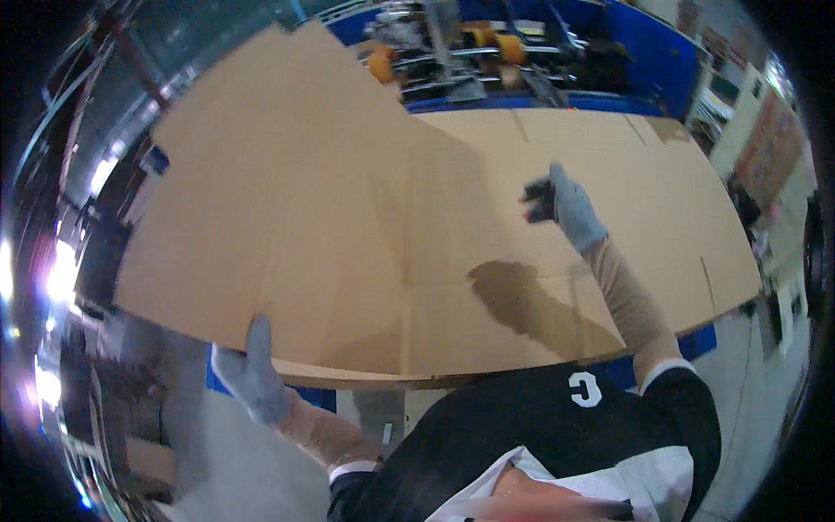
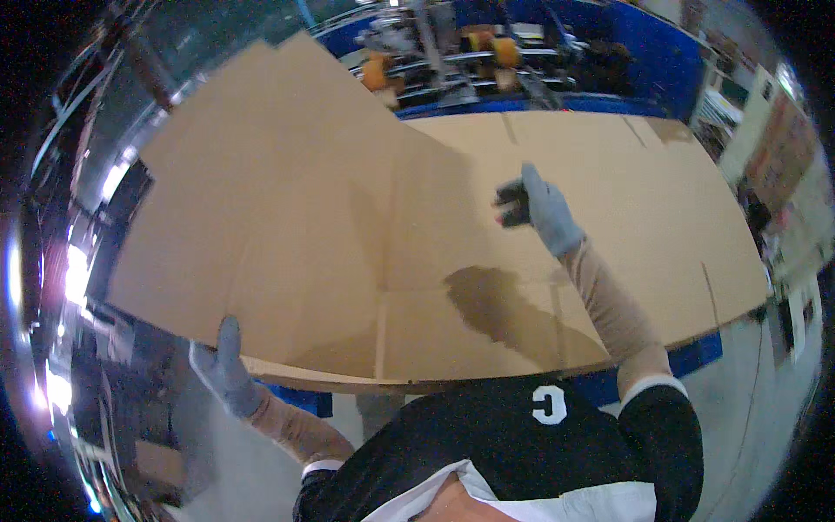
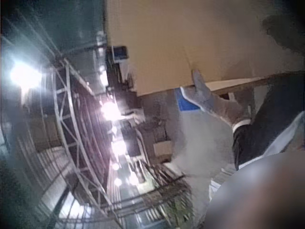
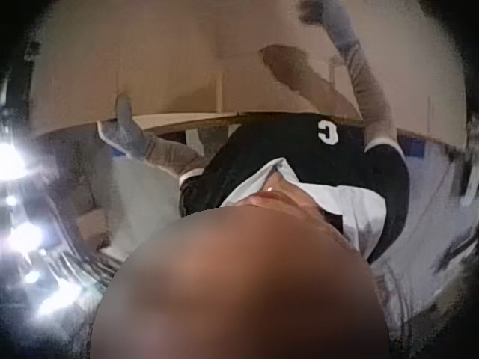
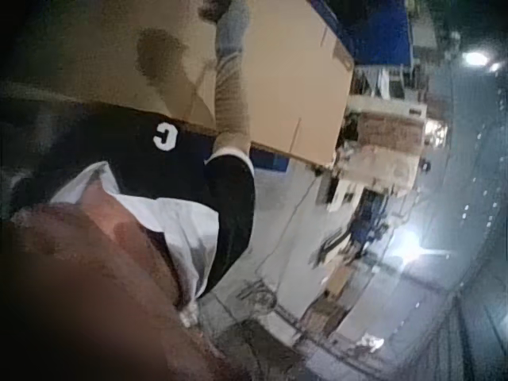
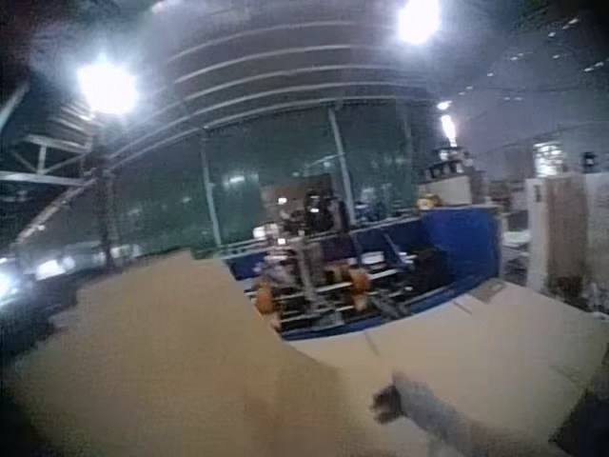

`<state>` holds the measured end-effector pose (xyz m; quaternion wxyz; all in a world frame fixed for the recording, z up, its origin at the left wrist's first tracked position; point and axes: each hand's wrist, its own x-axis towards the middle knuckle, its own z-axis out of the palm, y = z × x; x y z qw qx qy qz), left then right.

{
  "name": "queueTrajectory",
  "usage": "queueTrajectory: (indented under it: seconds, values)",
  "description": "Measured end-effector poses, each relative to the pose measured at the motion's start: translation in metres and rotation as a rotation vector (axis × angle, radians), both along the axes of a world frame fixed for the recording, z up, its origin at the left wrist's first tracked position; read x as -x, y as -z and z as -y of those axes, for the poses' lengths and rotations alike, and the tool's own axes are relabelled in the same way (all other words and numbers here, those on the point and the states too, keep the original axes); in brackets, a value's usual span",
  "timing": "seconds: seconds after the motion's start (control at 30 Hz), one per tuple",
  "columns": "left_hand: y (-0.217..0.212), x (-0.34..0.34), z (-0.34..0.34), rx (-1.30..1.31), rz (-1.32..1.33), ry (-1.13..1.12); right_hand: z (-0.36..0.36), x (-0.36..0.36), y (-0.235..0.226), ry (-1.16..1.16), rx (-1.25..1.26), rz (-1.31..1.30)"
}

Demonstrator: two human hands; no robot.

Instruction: The person repeatedly picks flat printed cardboard sheets from a machine and stacks them on a workbench. They occasionally lift a stack and move it to a nearby roller conveyor, then return to continue stacking more sheets.

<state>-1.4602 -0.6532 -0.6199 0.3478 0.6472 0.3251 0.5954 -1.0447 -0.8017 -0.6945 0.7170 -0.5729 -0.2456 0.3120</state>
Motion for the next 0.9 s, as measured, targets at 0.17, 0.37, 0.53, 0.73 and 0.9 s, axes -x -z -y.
queueTrajectory:
  seconds: [0.17, 0.37, 0.53, 0.73, 0.9]
  values:
    - [-0.008, -0.067, 0.026, -0.73, -0.875, 0.342, 0.029, -0.028, -0.069, -0.03, -0.088, -0.025]
    - [0.069, -0.116, 0.046, -0.735, -0.775, 0.701, -0.011, -0.066, -0.034, 0.025, 0.149, 0.132]
    - [0.091, -0.107, 0.051, -0.613, -0.819, 0.578, -0.033, -0.069, 0.019, -0.056, -0.061, -0.156]
    - [0.091, -0.11, 0.042, -0.61, -0.739, 0.412, -0.05, -0.021, 0.022, -0.029, -0.396, -0.362]
    - [0.094, -0.094, 0.001, -0.571, -0.726, 0.155, 0.061, -0.024, 0.05, 0.122, 0.095, -0.051]
